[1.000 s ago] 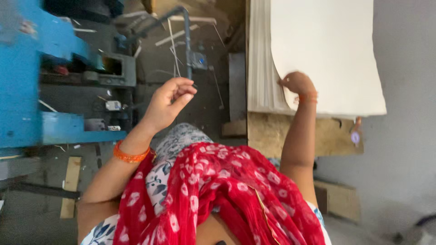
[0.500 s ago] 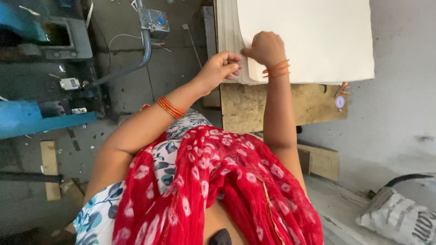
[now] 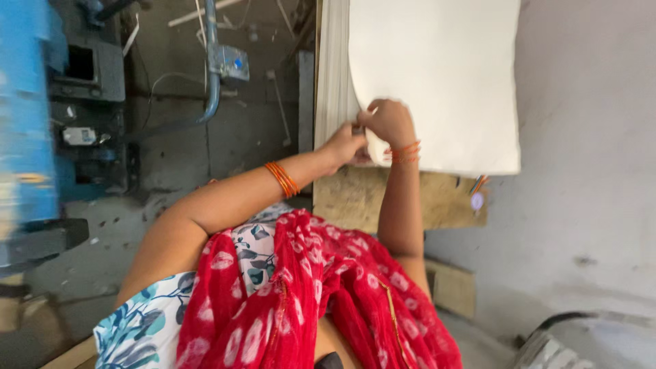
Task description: The person repeatedly picks up individual white paper sheets from a pile and places them onto a stack on a table. The camera is head-mounted and moves significantly with each action, causing motion blur.
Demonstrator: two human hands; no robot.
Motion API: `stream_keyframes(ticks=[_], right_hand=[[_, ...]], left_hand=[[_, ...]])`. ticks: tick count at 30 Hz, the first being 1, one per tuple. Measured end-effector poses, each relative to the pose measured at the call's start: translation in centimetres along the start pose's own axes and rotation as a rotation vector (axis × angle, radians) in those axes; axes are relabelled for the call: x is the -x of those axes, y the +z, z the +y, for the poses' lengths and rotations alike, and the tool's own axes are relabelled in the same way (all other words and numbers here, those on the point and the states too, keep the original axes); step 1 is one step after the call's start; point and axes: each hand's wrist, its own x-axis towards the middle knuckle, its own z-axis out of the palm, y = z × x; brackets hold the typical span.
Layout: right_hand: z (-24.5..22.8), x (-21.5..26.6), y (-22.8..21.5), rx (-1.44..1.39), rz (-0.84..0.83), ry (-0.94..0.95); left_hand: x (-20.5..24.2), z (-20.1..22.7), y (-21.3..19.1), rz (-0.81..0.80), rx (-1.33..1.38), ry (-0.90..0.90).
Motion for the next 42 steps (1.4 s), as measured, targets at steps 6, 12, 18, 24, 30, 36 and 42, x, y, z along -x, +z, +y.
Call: stream_keyframes(ticks=[6,12,18,24,30,36,42], right_hand=[[2.6,1.3,-1.1,-0.241,-0.033,0.021],[12.2,15.5,0.5,0.111,0.857,0.399],[6.0,19.7,10.1,-1.313,0.486,0.409],[-8.6,7.8,8.9,-1.209,0.389,0.04],[-24.2,-6.8,11.3,-1.235,0.086,-0.078],[-36.6,-13.0,19.9,-1.158,-0.279,-0.129],[-41.3,-10.5,20.7,-0.94,-0.454,0.011]], left_hand=[[-1.0,0.5,2.6,0.018,-0.005,0.052],[4.9,3.8,-10.0,0.11,-0.007,0.203],[18.6,13.2,-24.3,0.299,-0.414,0.325],[30.6,23.9,-34.3,0.504,-0.515,0.505],[38.1,24.7,-52.8,0.865,-0.373,0.678],[41.1,17.7,-68.9,1.615,-0.683,0.222],[43.8,11.6,-76.0,1.811,-0.518,0.202]])
